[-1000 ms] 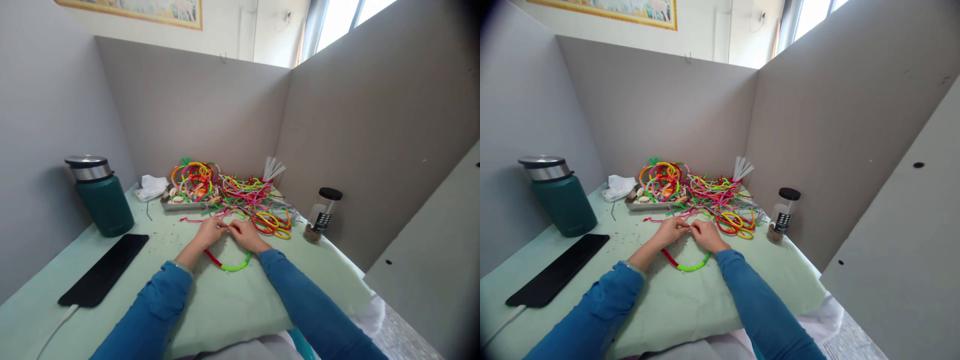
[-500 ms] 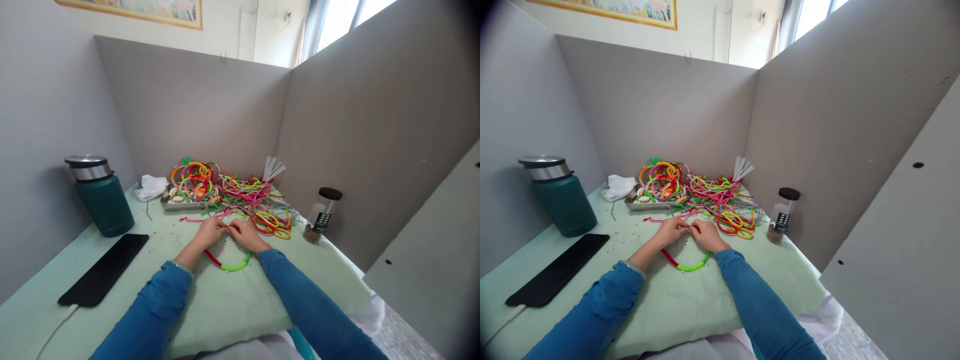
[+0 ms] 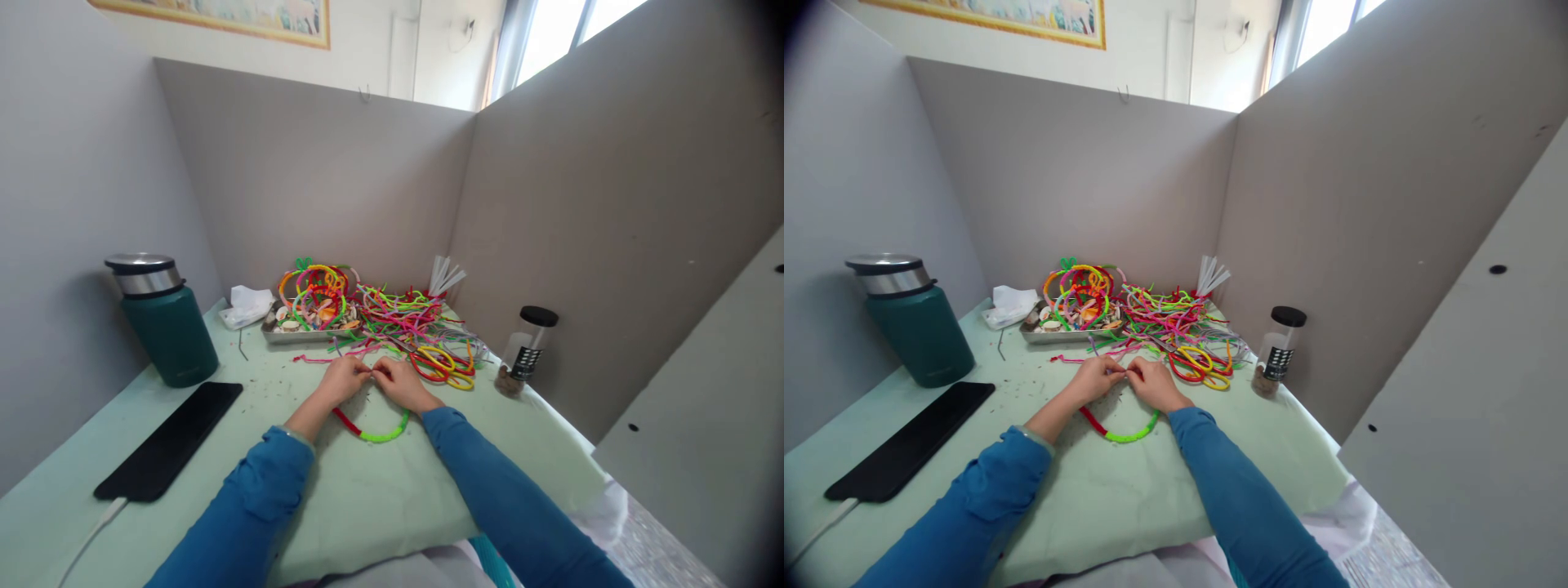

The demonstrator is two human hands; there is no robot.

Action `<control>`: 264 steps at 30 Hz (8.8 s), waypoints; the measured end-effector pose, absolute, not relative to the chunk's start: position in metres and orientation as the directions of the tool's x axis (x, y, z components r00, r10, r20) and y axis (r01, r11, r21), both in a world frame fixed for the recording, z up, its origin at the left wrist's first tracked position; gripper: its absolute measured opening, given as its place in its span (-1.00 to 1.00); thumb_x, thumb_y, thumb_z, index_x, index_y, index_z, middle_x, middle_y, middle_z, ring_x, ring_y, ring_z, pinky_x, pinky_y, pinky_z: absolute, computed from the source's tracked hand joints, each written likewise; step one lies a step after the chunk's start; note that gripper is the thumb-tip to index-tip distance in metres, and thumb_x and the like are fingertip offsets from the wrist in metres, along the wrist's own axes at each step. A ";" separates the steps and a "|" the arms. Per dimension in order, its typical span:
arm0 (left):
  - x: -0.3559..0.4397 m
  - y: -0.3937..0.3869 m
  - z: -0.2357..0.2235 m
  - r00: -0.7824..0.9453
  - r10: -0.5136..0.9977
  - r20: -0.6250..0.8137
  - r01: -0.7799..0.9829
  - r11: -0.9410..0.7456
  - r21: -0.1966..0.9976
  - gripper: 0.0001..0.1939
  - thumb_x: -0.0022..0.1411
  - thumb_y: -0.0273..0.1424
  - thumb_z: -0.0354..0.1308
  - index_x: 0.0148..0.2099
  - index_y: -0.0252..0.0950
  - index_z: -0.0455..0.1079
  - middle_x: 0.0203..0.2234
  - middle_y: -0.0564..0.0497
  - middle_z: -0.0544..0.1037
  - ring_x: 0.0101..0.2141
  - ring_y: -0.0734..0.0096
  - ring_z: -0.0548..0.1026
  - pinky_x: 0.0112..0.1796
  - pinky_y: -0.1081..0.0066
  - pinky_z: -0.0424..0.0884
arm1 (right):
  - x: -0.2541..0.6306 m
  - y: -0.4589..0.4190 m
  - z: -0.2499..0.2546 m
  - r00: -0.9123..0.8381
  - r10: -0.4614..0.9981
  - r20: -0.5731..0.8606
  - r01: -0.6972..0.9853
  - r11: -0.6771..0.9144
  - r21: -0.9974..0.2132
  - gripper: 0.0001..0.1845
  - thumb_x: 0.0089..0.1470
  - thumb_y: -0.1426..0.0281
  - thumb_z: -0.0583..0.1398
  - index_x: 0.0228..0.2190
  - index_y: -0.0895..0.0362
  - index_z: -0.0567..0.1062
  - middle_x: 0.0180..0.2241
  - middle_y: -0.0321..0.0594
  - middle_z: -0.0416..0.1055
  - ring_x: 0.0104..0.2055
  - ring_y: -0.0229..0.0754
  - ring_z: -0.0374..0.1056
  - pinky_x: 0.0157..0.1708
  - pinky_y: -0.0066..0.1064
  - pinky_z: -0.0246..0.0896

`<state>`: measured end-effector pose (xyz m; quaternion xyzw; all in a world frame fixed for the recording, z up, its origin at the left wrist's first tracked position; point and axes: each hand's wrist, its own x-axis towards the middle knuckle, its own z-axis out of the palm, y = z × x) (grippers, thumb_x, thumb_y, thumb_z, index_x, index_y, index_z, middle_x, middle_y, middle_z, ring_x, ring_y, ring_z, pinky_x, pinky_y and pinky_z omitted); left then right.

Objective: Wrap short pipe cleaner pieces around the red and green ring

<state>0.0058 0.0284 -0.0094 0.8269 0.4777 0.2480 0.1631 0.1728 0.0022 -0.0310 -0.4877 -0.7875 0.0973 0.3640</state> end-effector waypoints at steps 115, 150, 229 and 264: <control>0.005 0.024 -0.007 0.452 0.800 0.393 0.705 -0.591 0.392 -0.81 0.10 -0.41 0.10 -0.27 -0.27 0.53 -0.34 -0.03 0.53 -0.33 0.42 0.43 -0.27 0.47 0.29 | 0.173 0.003 -0.031 -0.259 0.838 0.480 0.719 0.499 -0.483 -0.87 0.10 0.39 0.08 -0.41 0.14 0.42 -0.51 -0.30 0.38 -0.48 -0.31 0.21 -0.47 -0.50 -0.04; 0.006 0.027 -0.008 0.444 0.868 0.222 0.737 -0.495 0.460 -0.79 0.11 -0.36 0.06 -0.32 -0.28 0.51 -0.48 0.01 0.55 -0.43 0.44 0.40 -0.43 0.49 0.16 | 0.172 0.002 -0.030 -0.272 0.844 0.463 0.725 0.496 -0.477 -0.87 0.09 0.40 0.08 -0.42 0.14 0.42 -0.52 -0.32 0.37 -0.49 -0.33 0.20 -0.49 -0.50 -0.07; 0.006 0.024 -0.009 0.480 0.839 0.255 0.747 -0.543 0.382 -0.77 0.14 -0.37 0.00 -0.33 -0.30 0.47 -0.48 -0.02 0.52 -0.43 0.40 0.38 -0.43 0.47 0.15 | 0.172 0.002 -0.029 -0.272 0.851 0.450 0.755 0.478 -0.449 -0.87 0.09 0.40 0.08 -0.42 0.13 0.43 -0.51 -0.30 0.40 -0.46 -0.29 0.25 -0.42 -0.47 -0.01; 0.007 0.026 -0.009 0.397 0.885 0.242 0.749 -0.465 0.472 -0.81 0.08 -0.35 0.06 -0.36 -0.31 0.46 -0.52 0.01 0.52 -0.45 0.43 0.41 -0.44 0.50 0.18 | 0.172 0.002 -0.029 -0.279 0.832 0.479 0.717 0.513 -0.473 -0.88 0.07 0.44 0.09 -0.44 0.14 0.42 -0.53 -0.32 0.37 -0.49 -0.32 0.21 -0.43 -0.49 -0.01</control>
